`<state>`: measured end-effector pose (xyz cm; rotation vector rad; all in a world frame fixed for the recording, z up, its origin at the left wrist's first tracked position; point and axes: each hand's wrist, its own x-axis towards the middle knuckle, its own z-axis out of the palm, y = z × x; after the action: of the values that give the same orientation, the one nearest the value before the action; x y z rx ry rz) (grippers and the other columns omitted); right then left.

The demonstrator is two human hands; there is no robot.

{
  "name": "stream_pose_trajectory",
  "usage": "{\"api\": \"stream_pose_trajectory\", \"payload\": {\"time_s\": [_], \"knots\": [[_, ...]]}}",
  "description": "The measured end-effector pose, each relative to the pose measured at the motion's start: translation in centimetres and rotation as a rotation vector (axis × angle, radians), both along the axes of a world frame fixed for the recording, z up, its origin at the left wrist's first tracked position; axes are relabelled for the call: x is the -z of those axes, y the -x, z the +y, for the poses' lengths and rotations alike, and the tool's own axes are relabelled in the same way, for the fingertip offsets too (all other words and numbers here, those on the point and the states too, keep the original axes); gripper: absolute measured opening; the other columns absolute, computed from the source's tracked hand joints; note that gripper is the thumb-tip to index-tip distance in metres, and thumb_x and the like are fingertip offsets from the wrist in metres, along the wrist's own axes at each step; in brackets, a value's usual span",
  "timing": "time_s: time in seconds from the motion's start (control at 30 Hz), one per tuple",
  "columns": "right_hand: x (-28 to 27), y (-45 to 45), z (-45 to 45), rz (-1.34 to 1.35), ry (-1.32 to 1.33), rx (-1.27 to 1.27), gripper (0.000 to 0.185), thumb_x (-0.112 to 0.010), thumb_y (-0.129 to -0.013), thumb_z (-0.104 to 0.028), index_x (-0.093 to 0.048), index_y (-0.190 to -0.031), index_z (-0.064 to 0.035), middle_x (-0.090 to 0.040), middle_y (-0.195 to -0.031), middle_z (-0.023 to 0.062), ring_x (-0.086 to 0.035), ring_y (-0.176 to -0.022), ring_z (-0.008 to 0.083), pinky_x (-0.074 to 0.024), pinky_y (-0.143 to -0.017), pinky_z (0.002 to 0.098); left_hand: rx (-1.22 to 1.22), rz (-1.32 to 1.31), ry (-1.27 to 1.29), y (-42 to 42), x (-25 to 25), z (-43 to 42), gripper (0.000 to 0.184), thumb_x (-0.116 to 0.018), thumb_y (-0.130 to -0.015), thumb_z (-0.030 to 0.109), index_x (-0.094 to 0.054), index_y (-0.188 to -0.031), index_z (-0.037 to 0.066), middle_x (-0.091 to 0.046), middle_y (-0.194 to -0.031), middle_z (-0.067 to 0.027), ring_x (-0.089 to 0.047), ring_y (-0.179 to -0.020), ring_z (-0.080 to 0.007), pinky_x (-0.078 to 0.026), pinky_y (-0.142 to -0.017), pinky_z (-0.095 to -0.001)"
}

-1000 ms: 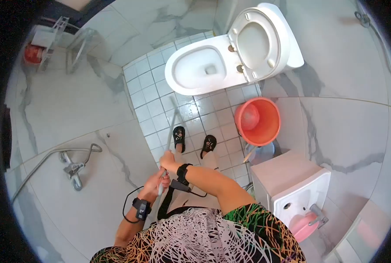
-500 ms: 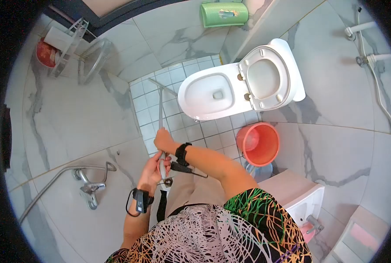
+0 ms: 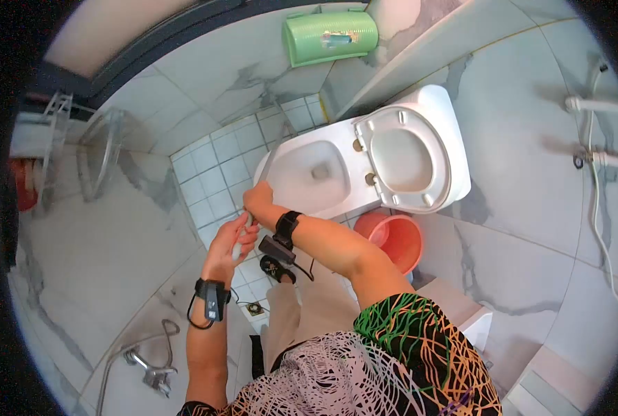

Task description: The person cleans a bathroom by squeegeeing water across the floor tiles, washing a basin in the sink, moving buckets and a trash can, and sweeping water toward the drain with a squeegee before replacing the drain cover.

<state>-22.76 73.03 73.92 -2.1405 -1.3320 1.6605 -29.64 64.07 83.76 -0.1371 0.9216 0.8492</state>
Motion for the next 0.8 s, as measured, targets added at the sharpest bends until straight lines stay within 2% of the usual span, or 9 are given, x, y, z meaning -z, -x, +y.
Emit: {"api": "stream_pose_trajectory", "payload": {"time_s": [0.1, 0.2, 0.23, 0.3, 0.47, 0.5, 0.6, 0.7, 0.8], "knots": [[-0.5, 0.1, 2.3, 0.046, 0.035, 0.14, 0.019, -0.045, -0.079, -0.004, -0.041, -0.093, 0.0067, -0.054, -0.068, 0.0192, -0.057, -0.049, 0.0244, -0.041, -0.035, 0.0393, 0.05, 0.038, -0.034, 1.0, 0.5, 2.8, 0.033, -0.045, -0.091, 0.036, -0.048, -0.088, 0.003, -0.041, -0.059, 0.0046, -0.032, -0.04, -0.0029, -0.023, -0.033, -0.0188], [1.6, 0.8, 3.7, 0.028, -0.012, 0.256, 0.016, -0.045, -0.08, -0.005, -0.04, -0.091, 0.0062, -0.054, -0.068, 0.0183, -0.057, -0.049, 0.0246, -0.0398, -0.034, 0.04, 0.14, 0.071, -0.038, 2.4, 2.5, 4.6, 0.033, -0.045, -0.091, 0.035, -0.048, -0.089, 0.002, -0.041, -0.06, 0.0038, -0.032, -0.039, -0.0031, -0.022, -0.032, -0.0192], [2.2, 0.8, 4.7, 0.035, 0.003, 0.279, 0.017, -0.045, -0.08, -0.004, -0.04, -0.093, 0.0064, -0.054, -0.07, 0.0199, -0.058, -0.049, 0.0257, -0.0422, -0.035, 0.0401, 0.219, 0.102, -0.061, 2.9, 3.0, 5.9, 0.035, -0.046, -0.091, 0.036, -0.049, -0.087, 0.002, -0.041, -0.056, 0.0034, -0.032, -0.038, -0.0034, -0.023, -0.032, -0.0196], [3.5, 0.6, 7.2, 0.046, 0.029, 0.323, 0.019, -0.045, -0.079, -0.001, -0.039, -0.096, 0.0068, -0.056, -0.074, 0.023, -0.059, -0.05, 0.0279, -0.0469, -0.038, 0.0404, 0.228, 0.046, -0.031, 3.4, 4.8, 8.3, 0.036, -0.046, -0.09, 0.038, -0.05, -0.085, 0.002, -0.039, -0.053, 0.0042, -0.032, -0.037, -0.0035, -0.023, -0.032, -0.0201], [6.6, 0.5, 12.0, -0.059, 0.059, 0.304, 0.016, -0.045, -0.079, 0.002, -0.04, -0.093, 0.007, -0.058, -0.072, 0.0224, -0.061, -0.049, 0.0287, -0.0474, -0.037, 0.0412, 0.246, 0.054, 0.04, 2.8, 7.5, 13.8, 0.034, -0.044, -0.09, 0.039, -0.05, -0.084, 0.006, -0.037, -0.05, 0.0073, -0.033, -0.037, -0.0031, -0.02, -0.031, -0.0202], [7.5, 0.3, 12.7, -0.077, 0.078, 0.29, 0.015, -0.046, -0.078, 0.003, -0.04, -0.092, 0.0069, -0.058, -0.071, 0.0221, -0.061, -0.049, 0.0293, -0.0478, -0.037, 0.0413, 0.245, 0.031, 0.062, 2.7, 7.7, 14.5, 0.032, -0.044, -0.091, 0.038, -0.049, -0.088, 0.006, -0.036, -0.05, 0.0069, -0.033, -0.036, -0.0039, -0.021, -0.03, -0.0189], [8.2, 1.0, 13.6, -0.068, 0.119, 0.204, 0.015, -0.046, -0.078, 0.004, -0.039, -0.09, 0.008, -0.059, -0.069, 0.0224, -0.062, -0.049, 0.0322, -0.0502, -0.04, 0.0414, 0.17, -0.051, 0.036, 3.7, 9.0, 14.6, 0.029, -0.044, -0.092, 0.034, -0.048, -0.09, 0.005, -0.037, -0.052, 0.0063, -0.03, -0.035, -0.0035, -0.023, -0.03, -0.0176], [9.6, 2.2, 12.7, -0.103, 0.03, 0.246, 0.011, -0.045, -0.078, 0.002, -0.041, -0.086, 0.0076, -0.055, -0.067, 0.0211, -0.058, -0.045, 0.0277, -0.0423, -0.031, 0.0397, 0.05, -0.112, 0.143, 4.4, 9.8, 13.5, 0.026, -0.044, -0.093, 0.03, -0.048, -0.091, 0.004, -0.038, -0.054, 0.0052, -0.028, -0.036, -0.0028, -0.023, -0.03, -0.0174], [9.5, 3.4, 11.8, -0.15, 0.107, 0.174, 0.019, -0.045, -0.078, 0.004, -0.036, -0.094, 0.0092, -0.055, -0.068, 0.0224, -0.058, -0.044, 0.0287, -0.0438, -0.032, 0.0384, -0.071, -0.128, 0.173, 4.9, 9.7, 11.8, 0.024, -0.044, -0.093, 0.026, -0.047, -0.093, 0.002, -0.038, -0.057, 0.0042, -0.027, -0.036, -0.002, -0.024, -0.029, -0.0175]]}}
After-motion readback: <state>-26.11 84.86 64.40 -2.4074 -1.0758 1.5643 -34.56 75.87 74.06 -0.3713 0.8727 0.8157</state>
